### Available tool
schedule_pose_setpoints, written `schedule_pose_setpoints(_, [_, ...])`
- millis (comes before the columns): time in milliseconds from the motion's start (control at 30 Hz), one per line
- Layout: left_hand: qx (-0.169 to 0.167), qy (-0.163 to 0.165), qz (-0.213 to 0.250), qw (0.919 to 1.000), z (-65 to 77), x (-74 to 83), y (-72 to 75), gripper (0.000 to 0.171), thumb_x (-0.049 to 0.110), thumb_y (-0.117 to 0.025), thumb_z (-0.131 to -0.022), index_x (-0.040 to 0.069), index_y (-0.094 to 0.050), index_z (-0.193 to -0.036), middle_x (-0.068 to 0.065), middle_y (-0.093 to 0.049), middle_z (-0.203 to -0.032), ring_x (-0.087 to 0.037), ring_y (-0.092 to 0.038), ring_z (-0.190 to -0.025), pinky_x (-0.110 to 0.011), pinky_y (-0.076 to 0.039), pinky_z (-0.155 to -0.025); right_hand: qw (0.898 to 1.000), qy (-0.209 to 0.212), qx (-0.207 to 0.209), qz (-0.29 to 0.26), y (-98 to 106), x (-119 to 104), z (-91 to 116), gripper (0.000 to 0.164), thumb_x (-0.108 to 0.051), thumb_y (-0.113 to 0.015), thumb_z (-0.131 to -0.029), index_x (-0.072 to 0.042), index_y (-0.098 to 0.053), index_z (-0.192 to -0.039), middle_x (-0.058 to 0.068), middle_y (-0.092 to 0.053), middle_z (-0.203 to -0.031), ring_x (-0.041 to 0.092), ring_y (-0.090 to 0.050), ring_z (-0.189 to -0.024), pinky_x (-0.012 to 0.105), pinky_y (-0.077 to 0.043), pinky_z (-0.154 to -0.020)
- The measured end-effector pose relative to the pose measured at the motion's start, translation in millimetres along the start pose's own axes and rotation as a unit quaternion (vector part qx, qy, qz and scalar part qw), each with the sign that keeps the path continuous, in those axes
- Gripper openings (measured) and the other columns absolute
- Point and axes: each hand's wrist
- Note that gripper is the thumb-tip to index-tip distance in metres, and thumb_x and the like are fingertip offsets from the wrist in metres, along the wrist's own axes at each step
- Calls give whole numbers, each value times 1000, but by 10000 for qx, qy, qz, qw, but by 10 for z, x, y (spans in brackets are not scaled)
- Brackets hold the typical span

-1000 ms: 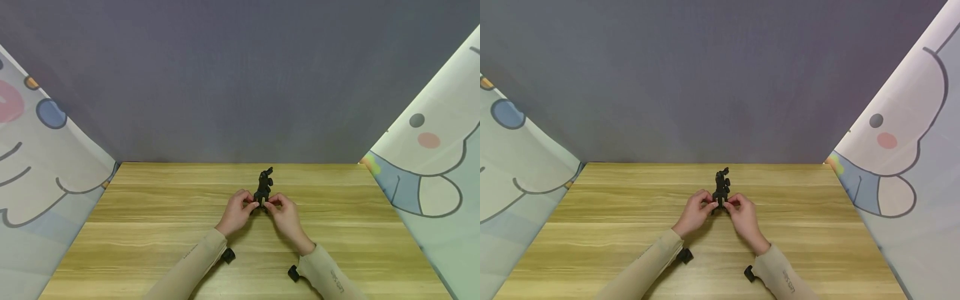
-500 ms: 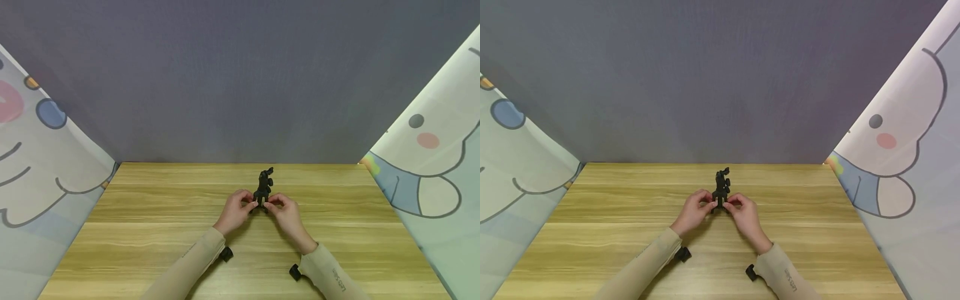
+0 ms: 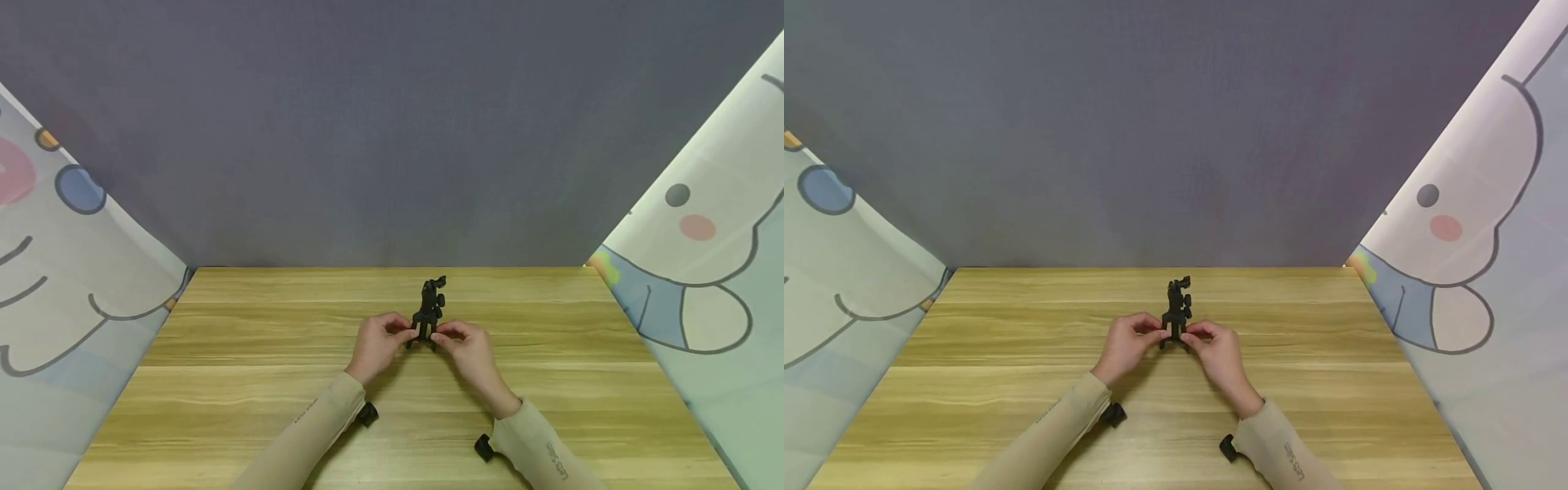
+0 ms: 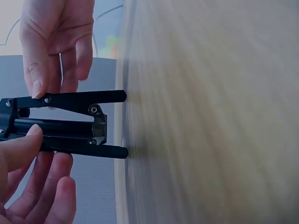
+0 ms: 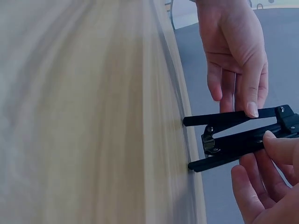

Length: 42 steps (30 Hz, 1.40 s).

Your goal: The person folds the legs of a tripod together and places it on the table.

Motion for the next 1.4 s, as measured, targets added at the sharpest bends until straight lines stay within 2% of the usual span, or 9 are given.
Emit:
schedule_pose_setpoints(200, [181, 25, -19, 9998, -21, -4, 4, 7, 9, -83, -82, 12, -77, -83, 5, -72, -81, -7, -66, -72, -26, -55, -64, 9998, -109, -94, -162, -17, -15, 67, 6, -6, -79, -85, -9, -77, -90, 1, -74, -92, 18, -68, -89, 29, -54, -77])
schedule_pose_setpoints(367, [183, 102, -74, 9998, -4, 10, 24, 8, 11, -83, -82, 11, -79, -89, 3, -74, -84, -7, -68, -75, -24, -55, -66, 9991, -81, -167, -372, -34, -20, 117, 12, -2, -78, -85, -6, -78, -96, 4, -74, -98, 20, -69, -94, 28, -54, -81])
schedule_pose_setpoints(567, [-149, -150, -230, 9995, 84, 70, 72, 35, 16, -88, -76, 5, -77, -107, -7, -75, -99, -19, -72, -90, -29, -58, -74, 9965, -141, -340, -748, -32, -50, 163, 18, 3, -78, -83, -1, -77, -101, 11, -74, -102, 23, -70, -94, 25, -55, -81])
schedule_pose_setpoints(733, [-428, -264, -555, 9972, 105, 97, 81, 57, 24, -90, -73, 4, -71, -122, -10, -72, -112, -26, -71, -98, -35, -58, -78, 9900, -111, -803, -1156, -44, -44, 199, 27, 8, -74, -84, 6, -71, -111, 18, -71, -109, 29, -70, -99, 25, -54, -84])
schedule_pose_setpoints(833, [-505, -228, -736, 9957, 100, 95, 77, 60, 26, -89, -74, 4, -68, -126, -9, -71, -115, -27, -70, -100, -35, -57, -80, 9853, 92, -1141, -1266, -54, -24, 220, 32, 9, -72, -85, 8, -68, -117, 22, -68, -116, 33, -68, -105, 27, -54, -87])
schedule_pose_setpoints(933, [-570, -157, -800, 9950, 94, 91, 79, 59, 25, -88, -76, 4, -68, -127, -9, -71, -117, -27, -69, -103, -34, -56, -82, 9837, 227, -1299, -1219, -45, -7, 236, 34, 9, -71, -86, 7, -67, -119, 21, -67, -120, 34, -66, -107, 28, -54, -88])
schedule_pose_setpoints(1167, [-841, -177, -639, 9942, 65, 48, 122, 58, 24, -86, -81, 4, -65, -131, -9, -69, -122, -23, -65, -111, -33, -55, -87, 9869, -98, -1218, -1051, 63, 29, 223, 25, 6, -70, -89, 2, -71, -113, 16, -71, -112, 26, -68, -102, 27, -54, -85])
schedule_pose_setpoints(1300, [-1045, -193, -485, 9932, 38, -11, 148, 57, 23, -83, -83, 6, -63, -133, -7, -68, -125, -21, -65, -113, -31, -54, -89, 9927, -221, -896, -770, 129, 61, 165, 16, 2, -73, -88, 0, -74, -104, 13, -73, -103, 22, -69, -96, 26, -54, -82])
schedule_pose_setpoints(1400, [-1220, -196, -386, 9916, 12, -44, 161, 57, 23, -81, -86, 7, -60, -137, -7, -66, -128, -22, -65, -113, -32, -54, -89, 9948, -301, -650, -730, 159, 95, 113, 15, 1, -74, -88, 1, -74, -103, 13, -72, -102, 22, -68, -94, 25, -54, -81])
Point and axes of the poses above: each hand's wrist, its own z-axis away from the middle knuckle, its own y-axis out of the back of the hand, x = y × z
